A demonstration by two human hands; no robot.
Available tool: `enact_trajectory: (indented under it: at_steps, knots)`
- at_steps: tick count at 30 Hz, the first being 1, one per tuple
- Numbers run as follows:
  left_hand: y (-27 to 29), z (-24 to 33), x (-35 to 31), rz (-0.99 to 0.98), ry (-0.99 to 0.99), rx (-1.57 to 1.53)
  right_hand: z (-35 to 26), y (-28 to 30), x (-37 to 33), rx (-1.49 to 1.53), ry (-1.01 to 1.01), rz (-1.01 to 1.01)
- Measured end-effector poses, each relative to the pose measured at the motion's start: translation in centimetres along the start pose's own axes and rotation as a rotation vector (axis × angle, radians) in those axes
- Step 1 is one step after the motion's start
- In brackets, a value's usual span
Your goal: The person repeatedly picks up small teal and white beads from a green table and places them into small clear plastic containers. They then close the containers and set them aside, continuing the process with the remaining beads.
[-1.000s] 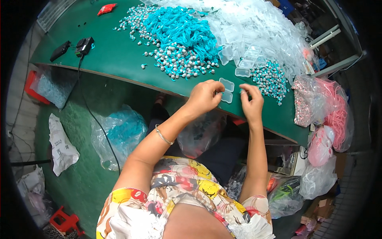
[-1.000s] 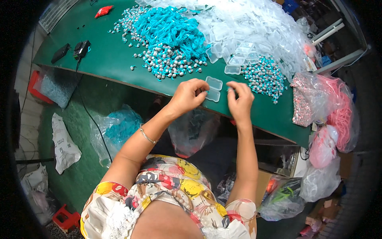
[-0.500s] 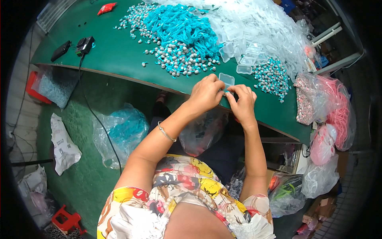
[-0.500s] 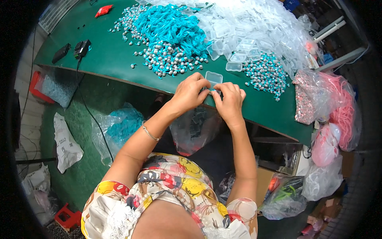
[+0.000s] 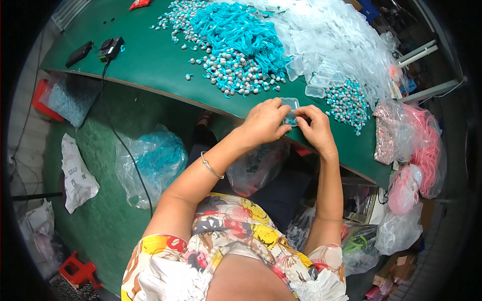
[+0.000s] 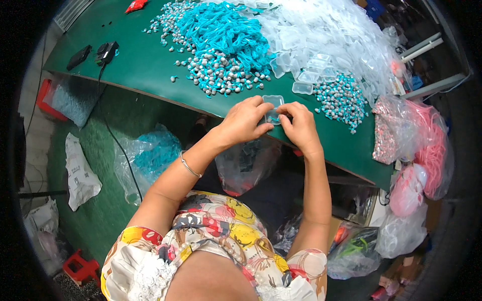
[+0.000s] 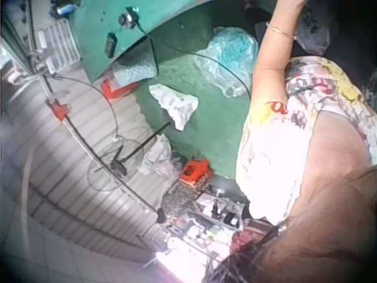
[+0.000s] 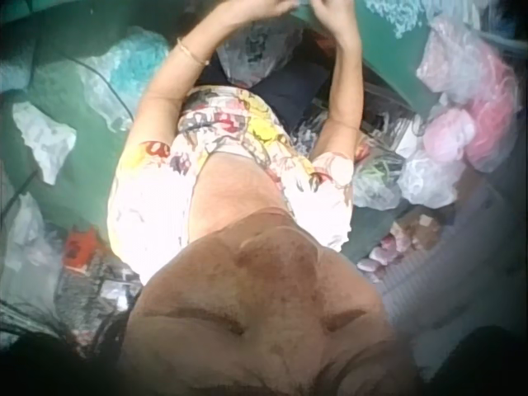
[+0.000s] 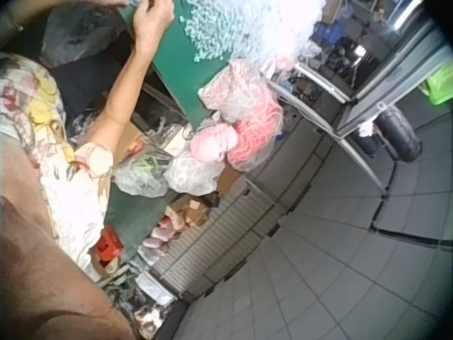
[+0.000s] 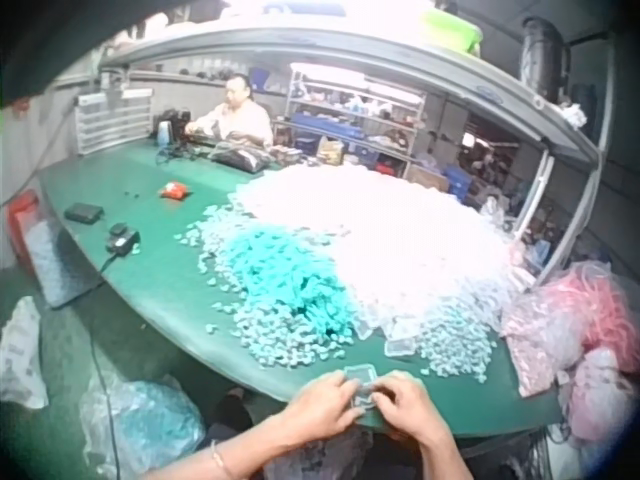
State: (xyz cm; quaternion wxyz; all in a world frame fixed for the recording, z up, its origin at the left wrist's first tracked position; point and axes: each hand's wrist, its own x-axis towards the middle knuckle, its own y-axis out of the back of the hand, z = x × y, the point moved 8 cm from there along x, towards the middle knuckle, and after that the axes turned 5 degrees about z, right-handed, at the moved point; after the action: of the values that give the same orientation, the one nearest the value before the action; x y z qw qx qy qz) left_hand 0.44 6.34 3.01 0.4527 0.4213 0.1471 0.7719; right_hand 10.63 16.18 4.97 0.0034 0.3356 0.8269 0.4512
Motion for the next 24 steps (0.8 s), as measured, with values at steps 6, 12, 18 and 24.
enact_trajectory:
  at_steps: [6, 12, 18, 24]
  knots:
    - [0.8, 0.0, -0.3, 0.047, -0.025, 0.026, -1.5, 0.3, 5.2, -0.092, 0.216, 0.145]
    - [0.3, 0.1, -0.3, 0.071, -0.05, -0.001, 1.1, -3.2, 9.8, -0.421, 0.136, 0.228]
    - [0.6, -0.2, -0.6, 0.089, -0.071, 0.011, 1.7, -5.4, 11.5, -0.512, -0.049, 0.19]
    - [0.6, -0.1, -0.5, 0.083, -0.053, -0.001, 3.8, -2.0, 10.3, -0.154, -0.133, 0.249]
